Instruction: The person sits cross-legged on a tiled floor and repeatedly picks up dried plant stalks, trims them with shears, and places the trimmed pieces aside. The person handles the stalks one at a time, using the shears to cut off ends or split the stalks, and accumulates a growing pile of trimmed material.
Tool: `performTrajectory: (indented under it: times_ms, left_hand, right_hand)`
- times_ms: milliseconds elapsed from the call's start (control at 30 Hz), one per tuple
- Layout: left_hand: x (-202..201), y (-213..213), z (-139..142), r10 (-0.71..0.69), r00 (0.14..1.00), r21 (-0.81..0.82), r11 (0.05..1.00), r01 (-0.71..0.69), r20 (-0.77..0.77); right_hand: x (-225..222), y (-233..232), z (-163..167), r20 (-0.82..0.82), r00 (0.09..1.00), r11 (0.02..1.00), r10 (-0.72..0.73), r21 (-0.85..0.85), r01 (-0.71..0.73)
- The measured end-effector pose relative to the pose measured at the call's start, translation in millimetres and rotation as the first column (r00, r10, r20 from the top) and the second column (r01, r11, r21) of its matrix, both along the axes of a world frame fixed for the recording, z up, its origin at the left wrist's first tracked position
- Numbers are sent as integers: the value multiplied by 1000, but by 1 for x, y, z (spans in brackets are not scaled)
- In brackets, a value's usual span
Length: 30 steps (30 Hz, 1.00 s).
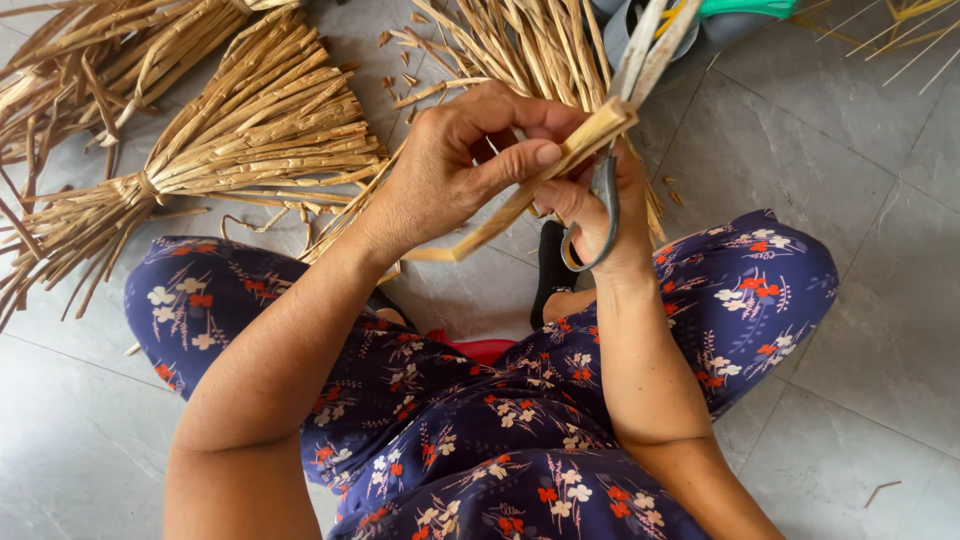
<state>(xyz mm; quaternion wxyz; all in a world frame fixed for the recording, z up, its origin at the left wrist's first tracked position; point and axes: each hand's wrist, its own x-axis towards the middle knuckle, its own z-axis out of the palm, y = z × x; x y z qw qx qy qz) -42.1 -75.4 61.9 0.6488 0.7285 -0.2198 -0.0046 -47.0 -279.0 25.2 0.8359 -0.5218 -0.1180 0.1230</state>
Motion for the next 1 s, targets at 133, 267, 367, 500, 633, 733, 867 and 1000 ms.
performTrajectory:
  times_ms: [133, 267, 367, 500, 633, 733, 867, 1000]
  left_hand:
    - [4, 5, 3, -98, 990, -1, 995, 98, 102]
    - [4, 8, 0, -237, 951, -216, 957, 193, -201]
    - [3, 7, -2, -239, 943, -248, 952, 181, -232]
    - [5, 5, -5, -195, 939, -341, 936, 91, -284]
    - [6, 6, -7, -169, 946, -426, 904, 37, -277]
    - [5, 9, -9, -90, 953, -375, 927, -27, -290]
    - [6, 9, -13, -93, 958, -417, 908, -30, -273]
    - [6, 6, -16, -103, 956, -449, 893, -33, -275]
  right_hand:
    - [-1, 2, -4, 14, 998, 998, 67, -18, -67]
    - [1, 0, -12, 39, 994, 994, 105, -25, -104]
    - [1, -1, -15, 48, 997, 996, 52, -69, -48]
    - [-2, 1, -13, 120, 988, 990, -96, -89, 107]
    - [-2, -3, -8, 222, 968, 960, -115, -226, 166]
    - [-4, -4, -7, 368, 928, 889, -54, -406, 213]
    - [-10, 2, -7, 429, 903, 814, -7, -522, 254]
    - [-10, 3, -1, 403, 915, 754, -18, -596, 277]
